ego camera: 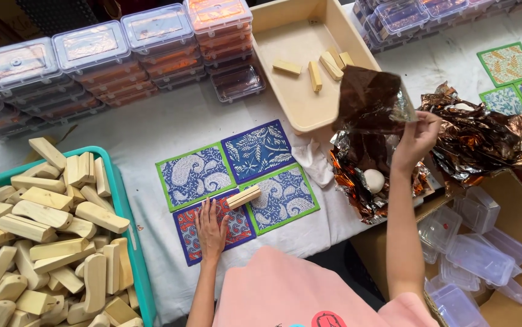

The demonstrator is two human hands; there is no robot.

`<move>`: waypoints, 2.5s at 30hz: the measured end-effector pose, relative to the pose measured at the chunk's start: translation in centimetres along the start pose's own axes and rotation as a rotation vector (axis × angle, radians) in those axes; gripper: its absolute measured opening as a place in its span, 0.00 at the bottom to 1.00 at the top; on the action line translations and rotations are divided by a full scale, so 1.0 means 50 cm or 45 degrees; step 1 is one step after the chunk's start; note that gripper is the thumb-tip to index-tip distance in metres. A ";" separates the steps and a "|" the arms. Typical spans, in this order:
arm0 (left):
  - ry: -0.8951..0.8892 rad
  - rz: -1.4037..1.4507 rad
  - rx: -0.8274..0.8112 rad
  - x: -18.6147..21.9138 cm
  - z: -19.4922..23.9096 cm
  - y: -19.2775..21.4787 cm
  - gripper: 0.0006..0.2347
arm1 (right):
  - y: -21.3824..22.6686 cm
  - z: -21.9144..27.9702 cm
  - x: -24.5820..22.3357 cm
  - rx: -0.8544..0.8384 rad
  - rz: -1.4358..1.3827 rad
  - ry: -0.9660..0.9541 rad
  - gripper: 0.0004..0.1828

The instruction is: The person wipes a wooden block with a white cloth and then wraps it in a sheet of metallic foil. They repeat this process with a second wooden block, stacking the wrapped items on a patterned mat.

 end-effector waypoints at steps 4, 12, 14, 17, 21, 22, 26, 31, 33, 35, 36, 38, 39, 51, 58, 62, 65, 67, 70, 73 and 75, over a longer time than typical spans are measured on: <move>0.098 0.163 0.028 0.017 -0.015 0.029 0.31 | -0.057 0.081 -0.091 -0.094 -0.197 -0.388 0.22; 0.552 0.913 0.093 0.089 -0.077 0.086 0.45 | -0.223 0.386 -0.037 -0.373 -0.674 -1.285 0.13; 0.419 1.345 -0.005 0.099 -0.072 0.077 0.45 | -0.243 0.451 -0.014 -0.438 -0.601 -1.344 0.11; 0.551 1.702 -0.006 0.092 -0.031 0.064 0.43 | -0.275 0.552 0.065 -0.477 -0.632 -1.240 0.11; 1.031 1.601 -0.136 0.061 0.000 0.016 0.38 | -0.282 0.576 0.040 -0.489 -0.654 -1.056 0.11; 1.097 1.692 -0.122 0.070 -0.001 0.035 0.33 | -0.283 0.587 0.050 -0.530 -0.687 -1.027 0.10; 1.219 1.796 0.205 -0.003 -0.007 0.025 0.18 | -0.283 0.596 0.053 -0.740 -0.655 -1.105 0.14; 0.925 1.150 0.430 -0.004 -0.094 0.184 0.16 | -0.269 0.566 -0.012 -1.049 -0.273 -0.765 0.16; 0.861 1.102 0.482 0.083 -0.126 0.306 0.14 | -0.266 0.552 -0.064 -1.116 -0.145 -0.586 0.16; 0.451 0.895 0.687 0.166 -0.143 0.395 0.11 | -0.270 0.544 -0.115 -1.087 -0.092 -0.504 0.14; 0.447 0.893 0.690 0.176 -0.140 0.387 0.11 | -0.276 0.541 -0.125 -1.086 -0.097 -0.501 0.14; -0.242 0.100 0.409 0.219 -0.133 0.366 0.21 | -0.286 0.538 -0.145 -1.053 -0.166 -0.525 0.13; -0.238 0.098 0.410 0.216 -0.126 0.333 0.21 | -0.297 0.543 -0.129 -1.057 -0.168 -0.525 0.13; -0.506 0.082 0.035 0.232 -0.027 0.150 0.22 | -0.312 0.605 0.067 -1.223 -0.754 -1.113 0.08; 0.638 1.641 0.199 0.118 -0.052 0.049 0.40 | -0.304 0.572 0.009 -0.999 -1.107 -1.727 0.09; 0.870 2.161 -0.142 0.072 -0.044 -0.006 0.30 | -0.310 0.574 0.022 -1.048 -0.826 -1.724 0.06; 0.924 2.085 -0.100 0.090 -0.058 0.038 0.22 | -0.307 0.577 0.049 -1.117 -0.477 -1.353 0.05; 0.919 1.986 -0.054 0.064 -0.051 0.029 0.21 | -0.303 0.572 0.065 -1.087 -0.412 -1.249 0.06; 0.869 1.743 0.058 0.060 -0.044 0.040 0.24 | -0.301 0.554 0.065 -1.030 -0.411 -1.087 0.07; 0.675 1.271 0.283 0.119 -0.035 0.117 0.32 | -0.309 0.528 0.022 -1.016 -0.505 -1.013 0.07; 0.521 0.943 0.427 0.150 -0.025 0.152 0.38 | -0.311 0.515 0.002 -1.026 -0.533 -0.994 0.06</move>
Point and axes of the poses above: each hand's wrist, its own z-axis away from the middle knuckle, its own y-axis out of the back of the hand, x = y × z, the point moved 2 cm from there along -z, towards the middle knuckle, and after that the axes turned 1 degree about x, right-handed, at the moved point
